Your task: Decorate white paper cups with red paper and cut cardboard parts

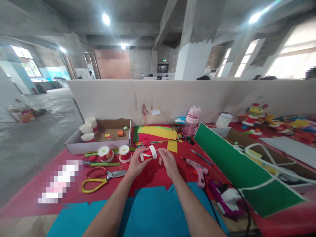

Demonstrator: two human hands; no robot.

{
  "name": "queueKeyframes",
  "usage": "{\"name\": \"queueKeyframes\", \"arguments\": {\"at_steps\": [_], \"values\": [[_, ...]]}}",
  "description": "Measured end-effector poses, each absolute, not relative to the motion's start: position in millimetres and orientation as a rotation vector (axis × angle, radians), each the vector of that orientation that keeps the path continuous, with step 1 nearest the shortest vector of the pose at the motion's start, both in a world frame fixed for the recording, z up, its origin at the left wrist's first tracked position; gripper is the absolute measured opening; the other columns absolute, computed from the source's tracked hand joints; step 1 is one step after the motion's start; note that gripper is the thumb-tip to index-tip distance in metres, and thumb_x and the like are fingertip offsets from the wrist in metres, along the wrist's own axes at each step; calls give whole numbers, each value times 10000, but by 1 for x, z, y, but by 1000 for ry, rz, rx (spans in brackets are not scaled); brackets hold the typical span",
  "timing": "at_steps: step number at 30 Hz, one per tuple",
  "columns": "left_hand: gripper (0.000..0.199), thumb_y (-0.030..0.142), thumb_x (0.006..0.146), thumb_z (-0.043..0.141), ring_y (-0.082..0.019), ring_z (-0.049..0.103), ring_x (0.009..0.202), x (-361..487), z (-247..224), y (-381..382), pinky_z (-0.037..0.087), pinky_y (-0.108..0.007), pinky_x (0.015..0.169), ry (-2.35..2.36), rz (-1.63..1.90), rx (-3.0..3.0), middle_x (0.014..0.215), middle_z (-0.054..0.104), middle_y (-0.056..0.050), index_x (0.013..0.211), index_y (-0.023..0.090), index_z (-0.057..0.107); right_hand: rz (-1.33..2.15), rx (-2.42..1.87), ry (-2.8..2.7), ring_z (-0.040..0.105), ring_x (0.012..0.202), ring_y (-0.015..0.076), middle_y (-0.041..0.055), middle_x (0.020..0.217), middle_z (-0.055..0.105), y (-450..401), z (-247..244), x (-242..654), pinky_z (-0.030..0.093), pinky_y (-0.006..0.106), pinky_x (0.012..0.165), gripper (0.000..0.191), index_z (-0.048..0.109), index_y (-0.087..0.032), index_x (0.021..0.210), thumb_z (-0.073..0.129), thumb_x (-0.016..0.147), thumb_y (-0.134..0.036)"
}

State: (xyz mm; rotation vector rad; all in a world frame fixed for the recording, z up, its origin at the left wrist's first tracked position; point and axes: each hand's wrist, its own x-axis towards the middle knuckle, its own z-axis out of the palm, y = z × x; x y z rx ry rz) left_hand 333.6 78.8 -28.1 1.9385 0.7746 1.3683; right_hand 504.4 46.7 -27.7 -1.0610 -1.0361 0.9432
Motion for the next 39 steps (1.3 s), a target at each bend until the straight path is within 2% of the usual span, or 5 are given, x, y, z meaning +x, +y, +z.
{"name": "queueKeyframes", "arguments": {"at_steps": [9,16,24,32,39], "values": [[599,345,700,725,-213,630,896,335,-25,74,504,-325,782,800,1184,1484,1096,634,-100,1231,184,500,832,-1089,-1348,454,461,99,-49,515,487,41,-22,505,366,213,482,212,604,-197,791,571,823,-404],[602,342,648,764,-155,607,724,332,-24,76,488,-250,652,793,1136,1361,908,657,-50,1171,166,523,735,-1080,-1429,469,467,109,-50,526,476,36,-18,503,365,218,481,216,566,-214,797,498,872,-405],[609,338,622,770,-178,619,781,335,-29,77,489,-264,683,853,1189,1413,960,662,-60,1165,172,550,864,-1039,-1174,474,493,118,-49,532,497,42,-27,499,389,230,506,242,536,-214,725,580,794,-441],[572,296,636,754,-142,594,704,344,-29,71,474,-243,640,818,1214,1364,894,646,-42,1148,178,526,877,-945,-909,305,429,66,-79,555,356,42,-32,486,243,194,398,258,465,-215,725,580,807,-430],[564,302,639,757,-190,616,826,340,-29,73,493,-300,747,884,1275,1429,995,640,-66,1146,182,543,945,-940,-839,447,486,100,-34,589,488,50,-30,505,382,230,466,322,511,-203,725,616,749,-506]]}}
